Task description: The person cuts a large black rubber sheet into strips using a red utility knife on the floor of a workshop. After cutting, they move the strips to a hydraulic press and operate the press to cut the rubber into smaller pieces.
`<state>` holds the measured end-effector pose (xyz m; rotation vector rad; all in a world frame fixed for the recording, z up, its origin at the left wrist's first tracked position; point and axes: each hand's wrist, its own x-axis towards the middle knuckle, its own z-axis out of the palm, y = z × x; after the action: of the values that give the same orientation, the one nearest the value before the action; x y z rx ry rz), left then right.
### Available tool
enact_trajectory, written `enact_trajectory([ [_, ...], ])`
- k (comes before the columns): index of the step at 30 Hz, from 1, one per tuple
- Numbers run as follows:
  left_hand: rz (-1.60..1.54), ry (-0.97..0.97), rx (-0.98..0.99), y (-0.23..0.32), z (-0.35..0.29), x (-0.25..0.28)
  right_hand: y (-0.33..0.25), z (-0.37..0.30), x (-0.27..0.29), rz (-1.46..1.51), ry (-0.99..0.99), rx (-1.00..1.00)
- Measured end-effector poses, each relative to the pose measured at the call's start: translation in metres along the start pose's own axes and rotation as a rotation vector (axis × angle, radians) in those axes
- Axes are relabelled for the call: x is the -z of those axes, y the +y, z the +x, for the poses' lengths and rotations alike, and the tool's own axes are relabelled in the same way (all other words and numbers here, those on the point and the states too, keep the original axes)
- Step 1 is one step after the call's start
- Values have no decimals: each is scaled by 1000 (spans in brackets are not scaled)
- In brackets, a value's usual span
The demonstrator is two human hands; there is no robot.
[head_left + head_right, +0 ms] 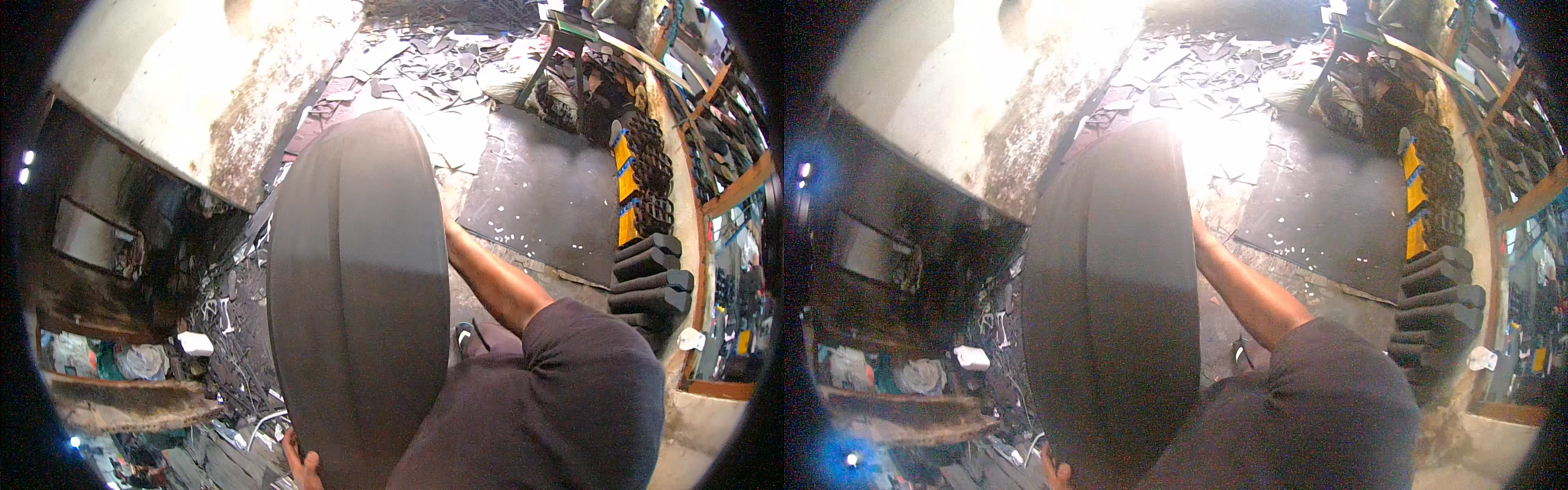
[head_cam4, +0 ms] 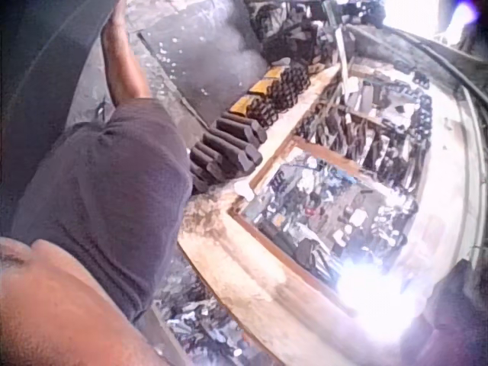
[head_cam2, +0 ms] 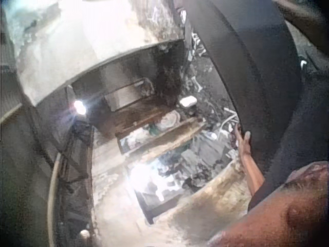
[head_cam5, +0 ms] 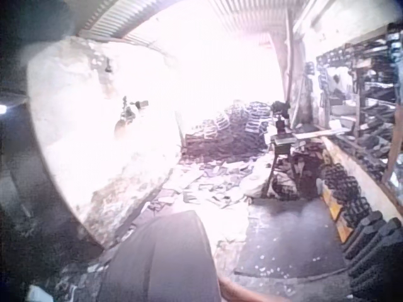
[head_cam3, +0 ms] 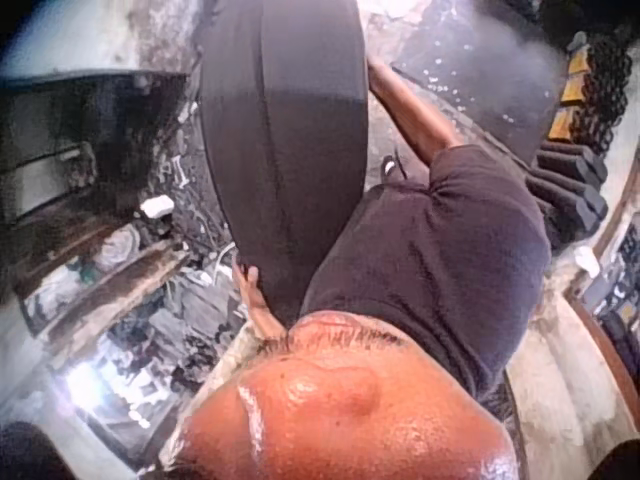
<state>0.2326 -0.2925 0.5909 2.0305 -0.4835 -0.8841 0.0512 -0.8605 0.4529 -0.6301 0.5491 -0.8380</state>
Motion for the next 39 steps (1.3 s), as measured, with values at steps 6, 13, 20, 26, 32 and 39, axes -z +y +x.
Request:
enact_trajectory([
  [6, 33, -33, -98, 131, 178, -67, -95, 120, 48, -38, 148, 51],
  [13, 13, -211, -187, 222, 472, -143, -196, 310, 84, -69, 283, 180],
  [20, 50, -381, -183, 395, 644, -212, -280, 476, 123, 101, 366, 232],
  [26, 121, -292, -201, 504, 771, -262, -405, 595, 85, -15, 337, 493],
  [32, -44, -286, -344, 592, 890, -340, -513, 733, 81, -4, 206, 552],
  [39, -175, -296, -339, 651, 1127, -450, -547, 1004, 203, 2, 476, 229],
])
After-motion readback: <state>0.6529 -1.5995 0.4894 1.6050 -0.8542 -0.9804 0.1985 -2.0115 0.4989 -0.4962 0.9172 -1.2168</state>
